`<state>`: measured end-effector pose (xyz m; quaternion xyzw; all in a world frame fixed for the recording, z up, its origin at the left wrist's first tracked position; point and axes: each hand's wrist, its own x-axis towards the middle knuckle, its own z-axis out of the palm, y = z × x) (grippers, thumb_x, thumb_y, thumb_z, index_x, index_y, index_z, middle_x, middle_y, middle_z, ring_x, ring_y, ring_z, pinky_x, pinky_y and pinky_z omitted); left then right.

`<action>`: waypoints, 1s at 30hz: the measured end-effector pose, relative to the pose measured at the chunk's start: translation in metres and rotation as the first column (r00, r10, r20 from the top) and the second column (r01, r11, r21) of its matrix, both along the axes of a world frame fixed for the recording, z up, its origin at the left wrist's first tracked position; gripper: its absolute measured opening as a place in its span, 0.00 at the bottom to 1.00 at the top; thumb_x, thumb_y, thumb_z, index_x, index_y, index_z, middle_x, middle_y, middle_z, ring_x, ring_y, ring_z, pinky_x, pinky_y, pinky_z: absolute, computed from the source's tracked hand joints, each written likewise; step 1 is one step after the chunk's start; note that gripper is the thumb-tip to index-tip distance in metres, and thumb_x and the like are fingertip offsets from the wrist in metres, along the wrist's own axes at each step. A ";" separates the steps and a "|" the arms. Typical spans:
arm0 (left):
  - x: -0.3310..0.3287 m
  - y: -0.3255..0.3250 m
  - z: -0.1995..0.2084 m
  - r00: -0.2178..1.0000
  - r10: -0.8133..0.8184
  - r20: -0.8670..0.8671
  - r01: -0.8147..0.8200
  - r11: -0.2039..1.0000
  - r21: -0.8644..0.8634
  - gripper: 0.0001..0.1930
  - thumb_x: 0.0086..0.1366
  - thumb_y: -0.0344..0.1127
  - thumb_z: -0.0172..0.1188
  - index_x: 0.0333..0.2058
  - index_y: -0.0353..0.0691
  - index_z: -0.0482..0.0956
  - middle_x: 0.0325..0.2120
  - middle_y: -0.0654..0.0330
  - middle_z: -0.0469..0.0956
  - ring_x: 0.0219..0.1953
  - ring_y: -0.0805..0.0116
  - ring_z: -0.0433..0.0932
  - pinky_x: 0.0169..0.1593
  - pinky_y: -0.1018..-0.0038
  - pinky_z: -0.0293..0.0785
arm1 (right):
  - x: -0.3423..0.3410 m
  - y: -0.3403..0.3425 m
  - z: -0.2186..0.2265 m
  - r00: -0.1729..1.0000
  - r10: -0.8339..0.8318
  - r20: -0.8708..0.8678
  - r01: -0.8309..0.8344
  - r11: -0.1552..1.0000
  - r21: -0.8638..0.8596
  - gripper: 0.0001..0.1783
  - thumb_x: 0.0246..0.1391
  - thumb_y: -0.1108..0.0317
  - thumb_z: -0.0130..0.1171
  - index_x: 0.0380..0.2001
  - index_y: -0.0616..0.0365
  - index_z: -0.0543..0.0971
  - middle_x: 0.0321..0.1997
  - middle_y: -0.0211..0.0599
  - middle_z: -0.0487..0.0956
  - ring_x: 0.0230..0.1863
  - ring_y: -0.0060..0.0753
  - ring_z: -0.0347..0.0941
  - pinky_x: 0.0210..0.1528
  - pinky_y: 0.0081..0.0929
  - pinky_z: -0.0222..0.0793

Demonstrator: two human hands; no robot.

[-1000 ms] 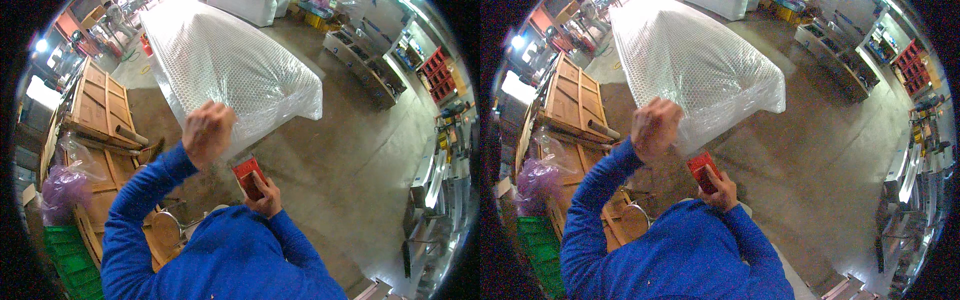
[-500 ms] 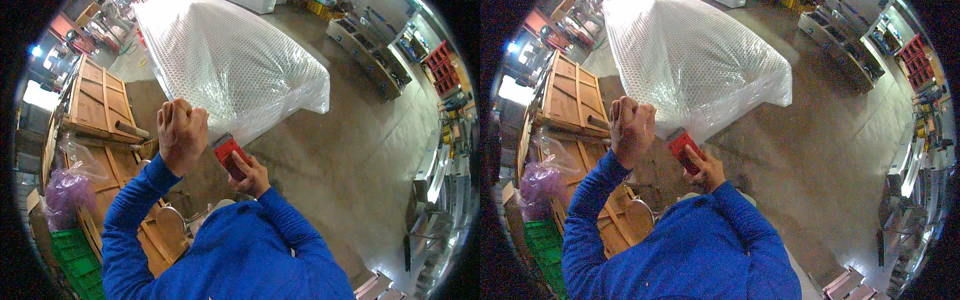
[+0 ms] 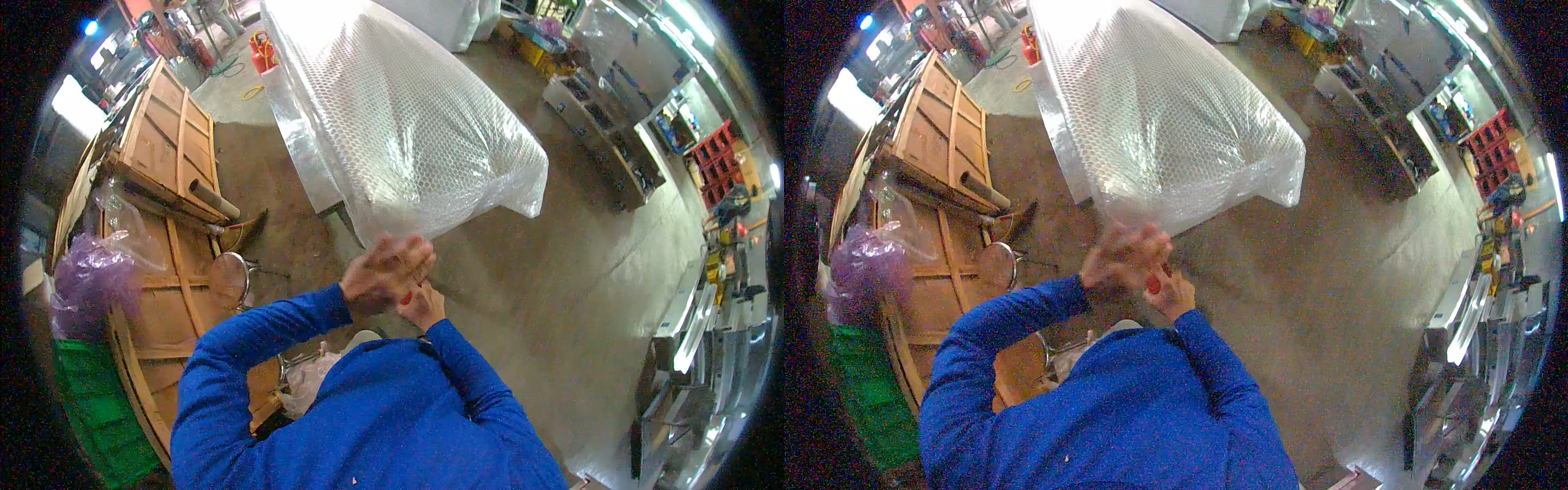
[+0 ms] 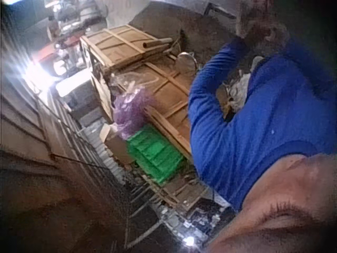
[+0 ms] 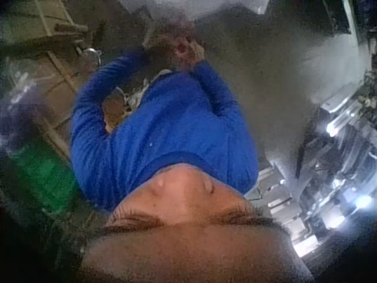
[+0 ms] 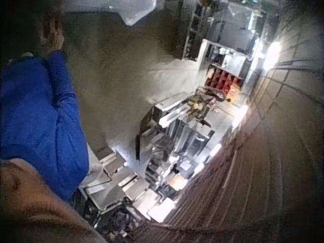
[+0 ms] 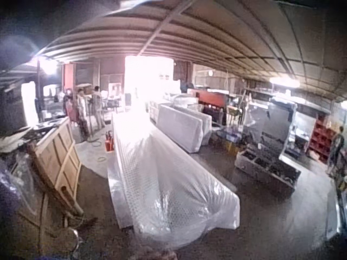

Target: The person wraps a large piece of furniture with bubble wrap and secures it with packing tape using a handheld dispenser. After finishing the wrapping, the person writes on a document at a nearby table.

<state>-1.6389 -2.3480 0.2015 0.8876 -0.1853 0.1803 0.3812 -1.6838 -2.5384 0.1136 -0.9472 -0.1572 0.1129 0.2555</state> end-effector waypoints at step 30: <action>0.053 0.000 0.069 0.831 0.289 0.476 -0.158 0.942 -0.296 0.21 0.76 0.43 0.37 0.53 0.38 0.75 0.61 0.50 0.70 0.67 0.45 0.61 0.69 0.52 0.53 | -0.075 -0.040 -0.019 0.974 -0.110 -0.200 0.075 0.981 -0.177 0.36 0.39 0.38 0.65 0.50 0.44 0.80 0.40 0.48 0.83 0.41 0.56 0.80 0.43 0.51 0.75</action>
